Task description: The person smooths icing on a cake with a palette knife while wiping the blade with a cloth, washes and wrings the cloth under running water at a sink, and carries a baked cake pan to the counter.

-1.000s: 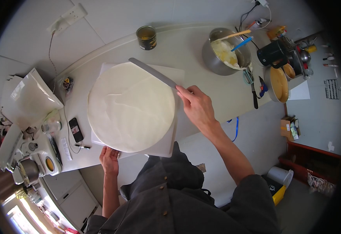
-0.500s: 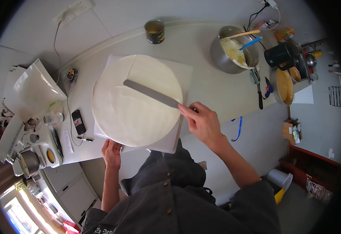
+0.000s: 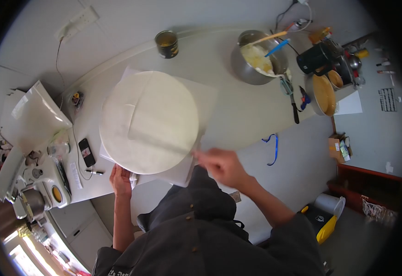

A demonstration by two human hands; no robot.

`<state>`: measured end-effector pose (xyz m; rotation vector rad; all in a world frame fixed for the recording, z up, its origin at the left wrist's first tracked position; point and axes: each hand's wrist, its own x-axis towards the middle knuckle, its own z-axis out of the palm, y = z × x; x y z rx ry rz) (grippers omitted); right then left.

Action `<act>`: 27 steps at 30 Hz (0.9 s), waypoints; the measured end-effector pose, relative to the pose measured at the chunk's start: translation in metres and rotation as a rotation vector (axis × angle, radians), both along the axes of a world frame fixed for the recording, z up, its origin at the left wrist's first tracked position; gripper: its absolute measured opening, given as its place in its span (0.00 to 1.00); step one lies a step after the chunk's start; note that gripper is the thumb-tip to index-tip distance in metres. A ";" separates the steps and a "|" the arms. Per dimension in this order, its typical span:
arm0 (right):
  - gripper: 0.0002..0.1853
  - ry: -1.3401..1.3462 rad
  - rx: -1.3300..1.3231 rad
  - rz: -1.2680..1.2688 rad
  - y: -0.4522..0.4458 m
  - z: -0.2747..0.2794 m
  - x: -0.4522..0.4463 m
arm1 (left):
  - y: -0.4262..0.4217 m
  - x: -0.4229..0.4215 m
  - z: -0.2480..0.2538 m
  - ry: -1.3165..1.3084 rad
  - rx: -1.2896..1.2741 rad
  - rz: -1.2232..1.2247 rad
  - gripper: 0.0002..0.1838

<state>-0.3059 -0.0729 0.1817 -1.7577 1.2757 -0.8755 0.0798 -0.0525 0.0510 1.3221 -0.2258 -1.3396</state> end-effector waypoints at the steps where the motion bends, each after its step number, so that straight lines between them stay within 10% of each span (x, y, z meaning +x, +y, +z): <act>1: 0.13 -0.059 -0.056 -0.123 -0.010 -0.008 -0.014 | -0.002 -0.003 0.005 0.003 0.006 0.026 0.17; 6: 0.16 0.460 -0.275 -0.862 -0.110 -0.016 -0.111 | 0.013 -0.014 0.009 -0.011 0.116 -0.108 0.17; 16: 0.25 0.766 -0.101 -0.761 -0.061 -0.068 -0.161 | 0.023 -0.003 -0.010 0.000 0.065 -0.156 0.15; 19: 0.25 0.759 -0.078 -0.732 0.006 -0.056 -0.136 | 0.033 0.006 -0.029 -0.655 0.024 -0.300 0.18; 21: 0.26 0.759 -0.070 -0.737 0.042 -0.049 -0.122 | 0.031 0.010 -0.019 -1.747 -0.275 -0.711 0.27; 27: 0.25 0.557 0.001 -0.779 0.089 -0.013 -0.069 | 0.006 0.039 -0.072 -1.636 -0.296 -0.940 0.27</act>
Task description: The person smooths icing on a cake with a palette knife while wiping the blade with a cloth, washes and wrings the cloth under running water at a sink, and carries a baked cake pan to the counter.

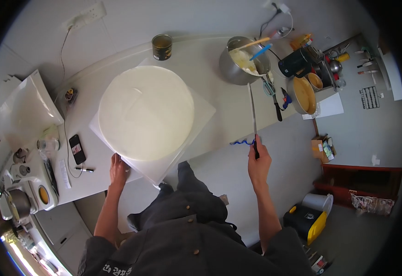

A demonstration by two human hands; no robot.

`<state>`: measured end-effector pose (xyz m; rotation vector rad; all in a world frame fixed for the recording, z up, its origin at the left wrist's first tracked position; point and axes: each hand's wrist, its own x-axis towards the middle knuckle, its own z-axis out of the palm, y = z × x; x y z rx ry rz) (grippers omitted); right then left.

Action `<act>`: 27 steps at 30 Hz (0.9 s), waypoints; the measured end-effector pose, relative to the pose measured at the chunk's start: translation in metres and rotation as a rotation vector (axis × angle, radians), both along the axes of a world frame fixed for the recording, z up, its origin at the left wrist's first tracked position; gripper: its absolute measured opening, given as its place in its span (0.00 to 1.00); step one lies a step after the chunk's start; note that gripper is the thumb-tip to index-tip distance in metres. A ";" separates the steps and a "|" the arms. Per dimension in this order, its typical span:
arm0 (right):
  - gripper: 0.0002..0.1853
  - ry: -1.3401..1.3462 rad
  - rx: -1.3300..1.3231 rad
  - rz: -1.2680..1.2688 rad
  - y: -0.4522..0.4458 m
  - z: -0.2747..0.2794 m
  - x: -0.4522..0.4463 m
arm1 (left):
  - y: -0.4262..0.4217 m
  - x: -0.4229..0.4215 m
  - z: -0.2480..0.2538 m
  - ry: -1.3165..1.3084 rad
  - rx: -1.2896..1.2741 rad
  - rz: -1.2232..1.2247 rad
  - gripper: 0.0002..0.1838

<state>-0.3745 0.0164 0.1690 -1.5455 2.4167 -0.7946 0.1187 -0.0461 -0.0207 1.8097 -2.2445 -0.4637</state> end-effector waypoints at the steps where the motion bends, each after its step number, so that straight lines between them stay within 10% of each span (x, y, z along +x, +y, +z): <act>1: 0.24 -0.199 -0.078 -0.015 -0.001 0.011 0.012 | -0.001 0.002 -0.001 -0.041 0.014 -0.039 0.26; 6: 0.26 -0.511 -0.168 0.209 -0.002 0.082 0.089 | 0.029 0.008 -0.004 -0.022 -0.135 -0.074 0.19; 10: 0.26 -0.541 0.026 0.881 0.016 0.087 0.183 | 0.069 0.018 0.012 0.035 -0.029 0.109 0.17; 13: 0.18 -0.506 0.028 0.950 0.025 0.045 0.256 | 0.094 0.042 0.041 0.695 0.654 0.835 0.18; 14: 0.15 -0.476 0.145 0.933 0.025 0.024 0.273 | 0.109 0.051 0.033 0.699 0.651 0.858 0.18; 16: 0.12 -0.454 0.278 0.936 0.028 -0.019 0.304 | 0.142 0.066 0.014 1.742 0.497 1.024 0.21; 18: 0.12 -0.330 0.425 0.865 0.022 -0.058 0.332 | 0.149 0.058 0.032 2.054 0.483 1.019 0.22; 22: 0.14 -0.330 0.452 1.000 0.016 -0.089 0.380 | 0.132 0.017 0.061 1.769 0.140 0.725 0.20; 27: 0.15 -0.464 0.603 0.948 0.019 -0.062 0.399 | 0.117 0.011 0.086 1.802 0.339 1.174 0.20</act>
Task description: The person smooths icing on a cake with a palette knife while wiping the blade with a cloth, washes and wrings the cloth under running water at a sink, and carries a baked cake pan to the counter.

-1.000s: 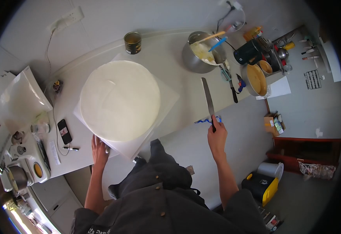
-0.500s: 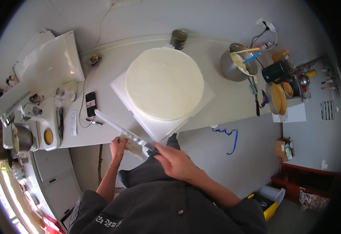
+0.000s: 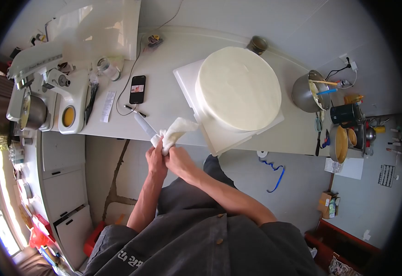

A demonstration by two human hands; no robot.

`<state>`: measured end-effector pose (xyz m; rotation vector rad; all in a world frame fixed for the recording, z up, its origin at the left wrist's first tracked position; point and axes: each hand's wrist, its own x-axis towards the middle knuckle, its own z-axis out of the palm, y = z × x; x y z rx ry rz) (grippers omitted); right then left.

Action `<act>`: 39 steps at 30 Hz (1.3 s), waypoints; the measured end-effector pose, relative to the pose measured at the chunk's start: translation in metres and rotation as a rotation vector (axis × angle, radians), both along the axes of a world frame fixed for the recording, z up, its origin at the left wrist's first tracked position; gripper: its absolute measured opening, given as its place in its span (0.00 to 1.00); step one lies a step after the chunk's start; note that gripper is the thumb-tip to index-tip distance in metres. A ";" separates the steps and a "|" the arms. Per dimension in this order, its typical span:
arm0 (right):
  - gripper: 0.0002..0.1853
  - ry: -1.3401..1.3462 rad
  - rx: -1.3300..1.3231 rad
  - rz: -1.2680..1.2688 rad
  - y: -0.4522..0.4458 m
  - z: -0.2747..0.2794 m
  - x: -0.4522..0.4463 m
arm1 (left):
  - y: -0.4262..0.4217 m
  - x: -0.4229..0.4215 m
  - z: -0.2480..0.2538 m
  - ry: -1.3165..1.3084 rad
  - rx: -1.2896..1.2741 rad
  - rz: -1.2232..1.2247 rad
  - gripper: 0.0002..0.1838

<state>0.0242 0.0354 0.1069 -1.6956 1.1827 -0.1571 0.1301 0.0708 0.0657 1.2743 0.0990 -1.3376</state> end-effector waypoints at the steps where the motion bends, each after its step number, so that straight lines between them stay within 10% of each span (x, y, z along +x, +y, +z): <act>1: 0.15 -0.006 0.018 0.009 0.000 0.001 -0.001 | -0.002 -0.002 -0.006 -0.062 0.024 0.065 0.20; 12: 0.13 0.030 -0.011 0.084 0.023 0.084 -0.115 | -0.047 0.069 -0.076 -0.375 -0.097 0.417 0.15; 20: 0.16 -0.255 0.015 -0.484 0.010 0.155 -0.185 | -0.101 0.012 -0.050 -1.063 0.122 -0.442 0.19; 22: 0.17 -0.265 -0.260 -0.557 -0.002 0.153 -0.209 | -0.107 0.009 -0.094 -1.826 -0.039 -0.645 0.26; 29: 0.19 0.157 -0.821 -0.820 -0.080 0.146 -0.312 | -0.077 -0.023 -0.036 -1.902 -0.132 -0.584 0.30; 33: 0.16 0.312 -0.792 -0.812 -0.117 0.113 -0.333 | -0.058 -0.073 -0.003 -0.373 -0.096 -0.585 0.32; 39: 0.12 0.329 -0.857 -0.700 -0.159 0.075 -0.335 | -0.065 -0.108 0.012 -0.235 -0.087 -0.406 0.28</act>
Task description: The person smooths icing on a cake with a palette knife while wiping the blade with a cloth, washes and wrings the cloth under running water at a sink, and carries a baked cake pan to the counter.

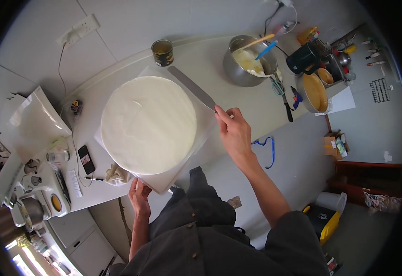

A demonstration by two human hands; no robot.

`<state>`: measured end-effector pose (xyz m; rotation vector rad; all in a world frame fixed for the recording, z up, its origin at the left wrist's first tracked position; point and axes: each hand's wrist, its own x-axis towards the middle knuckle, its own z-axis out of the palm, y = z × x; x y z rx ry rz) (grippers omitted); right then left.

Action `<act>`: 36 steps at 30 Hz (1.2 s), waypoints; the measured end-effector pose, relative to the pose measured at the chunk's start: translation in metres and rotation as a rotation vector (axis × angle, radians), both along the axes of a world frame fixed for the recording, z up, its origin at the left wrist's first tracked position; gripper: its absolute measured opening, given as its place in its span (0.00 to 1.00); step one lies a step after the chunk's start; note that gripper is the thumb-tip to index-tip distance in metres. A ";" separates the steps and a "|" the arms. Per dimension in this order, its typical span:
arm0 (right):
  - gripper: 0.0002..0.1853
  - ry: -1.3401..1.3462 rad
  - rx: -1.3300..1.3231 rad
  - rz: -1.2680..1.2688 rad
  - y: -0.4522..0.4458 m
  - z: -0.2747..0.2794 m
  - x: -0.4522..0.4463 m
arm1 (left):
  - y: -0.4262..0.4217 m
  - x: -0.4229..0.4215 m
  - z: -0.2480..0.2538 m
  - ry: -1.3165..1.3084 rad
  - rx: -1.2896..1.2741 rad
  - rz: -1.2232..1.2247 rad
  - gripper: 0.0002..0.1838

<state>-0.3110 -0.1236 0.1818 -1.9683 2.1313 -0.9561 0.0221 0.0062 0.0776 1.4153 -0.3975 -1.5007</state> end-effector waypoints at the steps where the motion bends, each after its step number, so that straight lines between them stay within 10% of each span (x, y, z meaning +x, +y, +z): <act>1: 0.12 -0.011 0.003 0.002 -0.004 -0.004 0.001 | -0.001 -0.001 0.002 -0.069 0.035 0.004 0.28; 30: 0.17 -0.234 0.122 0.539 0.019 0.004 0.017 | -0.018 0.024 0.002 -0.112 0.017 0.019 0.29; 36: 0.13 -0.162 0.030 0.203 -0.028 0.000 0.007 | -0.017 0.029 0.004 -0.189 0.054 0.172 0.30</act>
